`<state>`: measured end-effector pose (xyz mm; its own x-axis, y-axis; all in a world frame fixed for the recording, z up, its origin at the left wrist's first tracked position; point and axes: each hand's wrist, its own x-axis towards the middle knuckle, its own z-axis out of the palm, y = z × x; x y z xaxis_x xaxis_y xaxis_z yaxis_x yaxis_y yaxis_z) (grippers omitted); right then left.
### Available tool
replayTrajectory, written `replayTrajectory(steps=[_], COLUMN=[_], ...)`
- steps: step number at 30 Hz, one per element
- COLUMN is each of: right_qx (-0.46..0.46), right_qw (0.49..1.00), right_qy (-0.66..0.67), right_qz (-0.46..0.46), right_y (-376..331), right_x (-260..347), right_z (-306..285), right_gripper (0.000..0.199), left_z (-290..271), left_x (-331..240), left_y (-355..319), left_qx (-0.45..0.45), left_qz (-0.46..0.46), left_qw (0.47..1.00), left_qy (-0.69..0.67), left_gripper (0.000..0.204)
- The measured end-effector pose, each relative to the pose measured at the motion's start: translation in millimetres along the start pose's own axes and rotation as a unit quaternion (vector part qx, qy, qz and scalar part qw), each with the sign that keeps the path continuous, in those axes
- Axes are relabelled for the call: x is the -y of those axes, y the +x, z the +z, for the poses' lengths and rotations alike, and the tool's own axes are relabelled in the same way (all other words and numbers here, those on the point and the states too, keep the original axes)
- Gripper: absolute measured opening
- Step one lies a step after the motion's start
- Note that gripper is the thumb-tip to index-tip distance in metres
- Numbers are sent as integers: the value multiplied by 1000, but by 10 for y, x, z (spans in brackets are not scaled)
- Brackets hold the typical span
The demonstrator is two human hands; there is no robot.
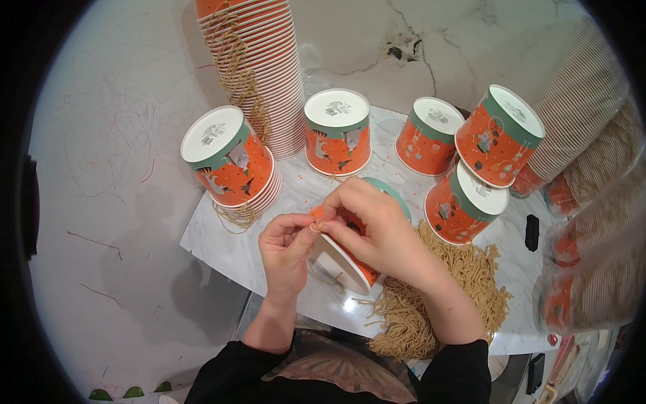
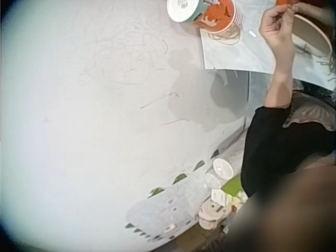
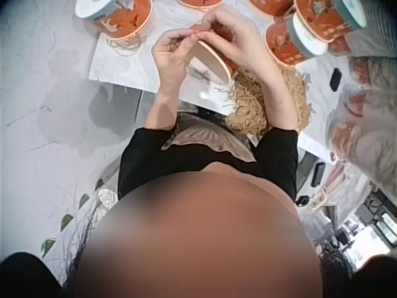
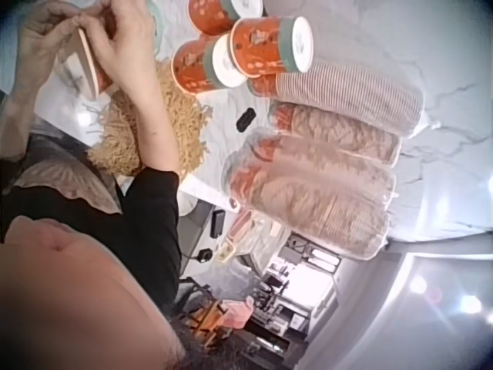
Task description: Attaching strings to paper cups and stacking them.
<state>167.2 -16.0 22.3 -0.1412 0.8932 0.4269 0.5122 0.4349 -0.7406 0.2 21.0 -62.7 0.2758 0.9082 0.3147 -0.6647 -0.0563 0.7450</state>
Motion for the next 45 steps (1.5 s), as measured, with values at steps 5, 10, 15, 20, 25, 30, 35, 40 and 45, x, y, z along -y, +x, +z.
replayTrajectory(steps=[5, 10, 15, 20, 25, 30, 35, 40, 45], right_qx=[-22, -28, -19, -12, -2, 9, 26, -9, -19], right_qw=[999, 992, 987, 991, 995, 997, 997, 999, 999], right_qy=[-39, -101, -122, -107, -79, 67, 67, 45, 41], right_qz=[-21, -70, -99, -82, -63, 21, 22, -18, -10], right_y=[-16, -13, 1, -14, -2, -30, -38, -36, -31], right_x=[103, 102, 121, 47, 32, -10, 14, -3, 11], right_z=[96, 105, 97, 102, 111, 138, 118, 118, 94], right_gripper=[14, 15, 18, 17, 12, 8, 8, 8, 8], left_z=[46, 64, 161, 114, 52, -44, -4, 14, -17], left_x=[21, 51, 14, 1, -37, -99, -121, -48, -66], left_y=[-27, -69, -35, -51, -43, -77, -80, -58, -54], left_qx=[-57, -74, -106, -94, -61, -18, -17, -27, -14], left_qz=[18, 48, 82, 92, 118, 151, 130, 106, 94], left_qw=[997, 994, 989, 987, 978, 936, 956, 965, 972], left_qy=[45, 63, 60, 93, 161, 316, 262, 240, 217], left_gripper=[15, 13, 13, 13, 13, 15, 13, 12, 13])
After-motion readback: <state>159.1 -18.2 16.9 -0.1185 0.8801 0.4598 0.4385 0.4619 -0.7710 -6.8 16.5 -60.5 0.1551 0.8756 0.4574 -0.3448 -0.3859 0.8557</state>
